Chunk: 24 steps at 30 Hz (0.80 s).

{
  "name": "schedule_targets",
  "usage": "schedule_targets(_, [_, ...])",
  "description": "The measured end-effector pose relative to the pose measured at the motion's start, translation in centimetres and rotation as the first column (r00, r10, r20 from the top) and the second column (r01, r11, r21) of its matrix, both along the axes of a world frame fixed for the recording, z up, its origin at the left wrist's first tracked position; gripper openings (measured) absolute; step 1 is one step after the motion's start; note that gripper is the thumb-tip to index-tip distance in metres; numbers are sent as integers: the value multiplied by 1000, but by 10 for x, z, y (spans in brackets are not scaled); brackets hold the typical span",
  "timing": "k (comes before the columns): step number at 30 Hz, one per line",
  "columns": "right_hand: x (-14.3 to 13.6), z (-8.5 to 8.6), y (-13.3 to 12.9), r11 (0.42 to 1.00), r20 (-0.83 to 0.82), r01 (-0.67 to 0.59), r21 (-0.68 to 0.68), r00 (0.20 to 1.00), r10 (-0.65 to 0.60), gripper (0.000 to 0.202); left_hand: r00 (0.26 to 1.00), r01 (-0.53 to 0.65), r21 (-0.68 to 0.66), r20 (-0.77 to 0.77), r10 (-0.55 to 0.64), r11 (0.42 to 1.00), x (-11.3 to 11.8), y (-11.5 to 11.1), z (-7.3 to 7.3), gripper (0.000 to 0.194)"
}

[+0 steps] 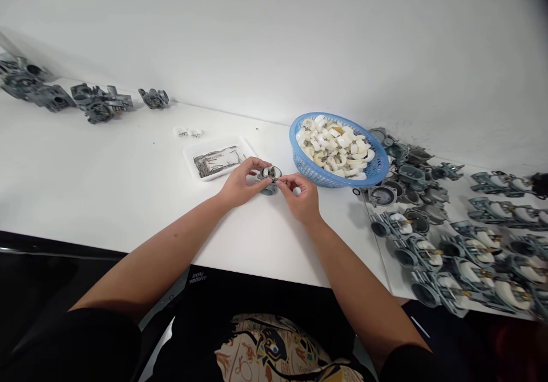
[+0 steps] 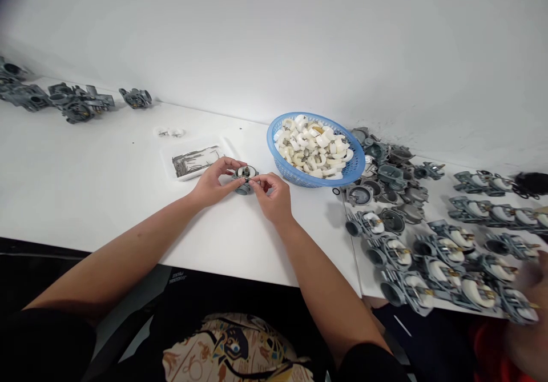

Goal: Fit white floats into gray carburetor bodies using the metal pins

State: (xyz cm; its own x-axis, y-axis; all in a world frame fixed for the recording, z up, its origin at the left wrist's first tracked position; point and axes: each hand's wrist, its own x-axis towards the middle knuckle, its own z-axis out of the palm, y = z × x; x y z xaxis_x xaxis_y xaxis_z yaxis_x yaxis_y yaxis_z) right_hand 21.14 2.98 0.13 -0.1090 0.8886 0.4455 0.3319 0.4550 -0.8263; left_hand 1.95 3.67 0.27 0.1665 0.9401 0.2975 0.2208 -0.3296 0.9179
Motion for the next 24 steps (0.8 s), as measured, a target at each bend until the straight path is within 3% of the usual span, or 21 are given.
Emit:
schedule_targets(8, [0,1,-1,997,20,-27,71,999,25,10,1000,2,2,-1,-2,1000,0,0,-1,36])
schedule_targets(19, [1,1,-2,998,44,2,62,999,-4,12,1000,-4,-3,-14,4,1000,0,0,0,36])
schedule_targets(24, [3,-3,-1,997,88,56,-53,995,-51,46,999,-18,38,-46,20,999,1,-2,5,33])
